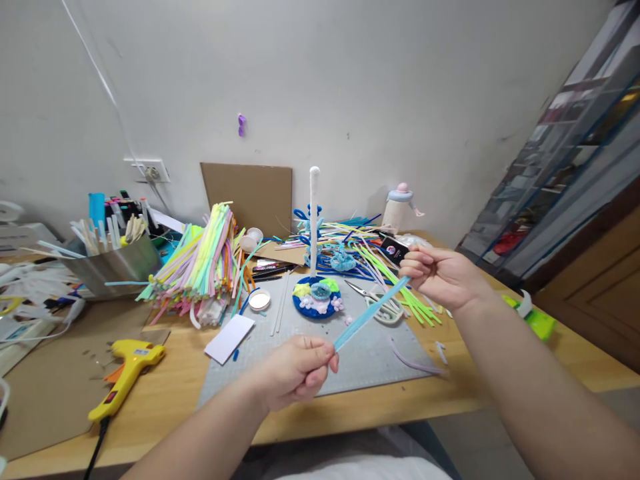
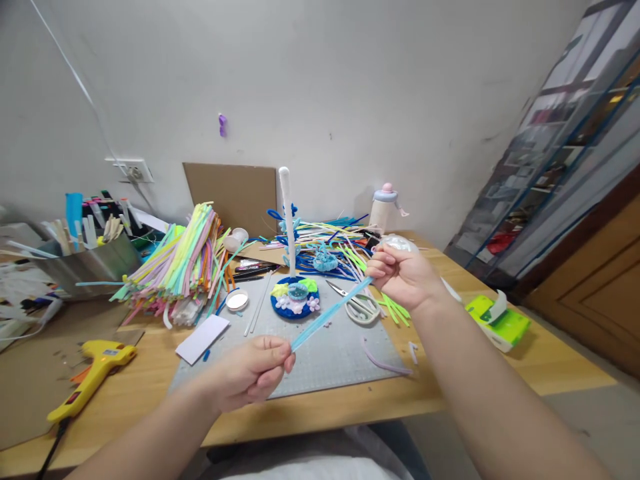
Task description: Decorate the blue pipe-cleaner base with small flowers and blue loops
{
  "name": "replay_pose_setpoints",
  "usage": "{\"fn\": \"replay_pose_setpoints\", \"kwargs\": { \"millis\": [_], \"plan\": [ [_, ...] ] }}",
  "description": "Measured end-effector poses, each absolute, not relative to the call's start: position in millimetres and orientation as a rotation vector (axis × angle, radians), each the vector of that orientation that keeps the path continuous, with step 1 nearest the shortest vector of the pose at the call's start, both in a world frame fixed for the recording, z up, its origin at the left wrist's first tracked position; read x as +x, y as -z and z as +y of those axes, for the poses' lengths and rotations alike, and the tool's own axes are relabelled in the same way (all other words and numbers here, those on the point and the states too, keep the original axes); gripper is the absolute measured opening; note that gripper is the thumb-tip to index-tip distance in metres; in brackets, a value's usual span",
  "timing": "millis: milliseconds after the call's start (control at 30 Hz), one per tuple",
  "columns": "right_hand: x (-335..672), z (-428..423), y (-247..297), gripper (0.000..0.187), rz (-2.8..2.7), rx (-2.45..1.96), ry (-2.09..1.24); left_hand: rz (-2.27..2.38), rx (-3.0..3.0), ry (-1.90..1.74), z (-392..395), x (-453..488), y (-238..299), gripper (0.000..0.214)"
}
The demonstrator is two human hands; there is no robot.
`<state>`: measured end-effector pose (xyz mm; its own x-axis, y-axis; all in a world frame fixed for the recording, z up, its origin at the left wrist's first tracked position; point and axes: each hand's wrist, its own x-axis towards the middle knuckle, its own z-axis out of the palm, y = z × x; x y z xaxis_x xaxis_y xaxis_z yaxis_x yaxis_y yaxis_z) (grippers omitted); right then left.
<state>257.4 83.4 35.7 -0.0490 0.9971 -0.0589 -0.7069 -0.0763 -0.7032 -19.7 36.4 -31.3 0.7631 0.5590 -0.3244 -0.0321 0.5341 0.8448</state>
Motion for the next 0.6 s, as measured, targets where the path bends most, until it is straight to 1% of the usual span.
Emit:
{"fn": "replay_pose_setpoints", "kwargs": {
  "millis": [167,233,300,400,500,533,600],
  "plan": [
    [245,77,-24,0.019,-0.536,-0.611,-1.632,0.754,1.056,-0.428,28,-34,44,0.032],
    [235,69,-15,0.019,-0.565,-0.569,-1.591,0.804,1.072,-0.432,23,-40,52,0.034],
    [223,59,-8,0.017,-0.653,-0.496,-1.482,0.857,1.121,-0.413,19,-47,60,0.036],
    [204,42,-7,0.017,-0.765,-0.46,-1.424,0.919,1.358,-0.354,15,-59,61,0.038],
    [187,29,-18,0.015,-0.861,-0.457,-1.477,0.945,1.645,-0.36,15,-64,45,0.027],
    [182,27,-24,0.015,-0.881,-0.451,-1.487,0.952,1.692,-0.39,15,-63,38,0.03],
    [173,26,-35,0.015,-0.911,-0.457,-1.482,0.92,1.683,-0.482,17,-54,23,0.05]
  ]
}}
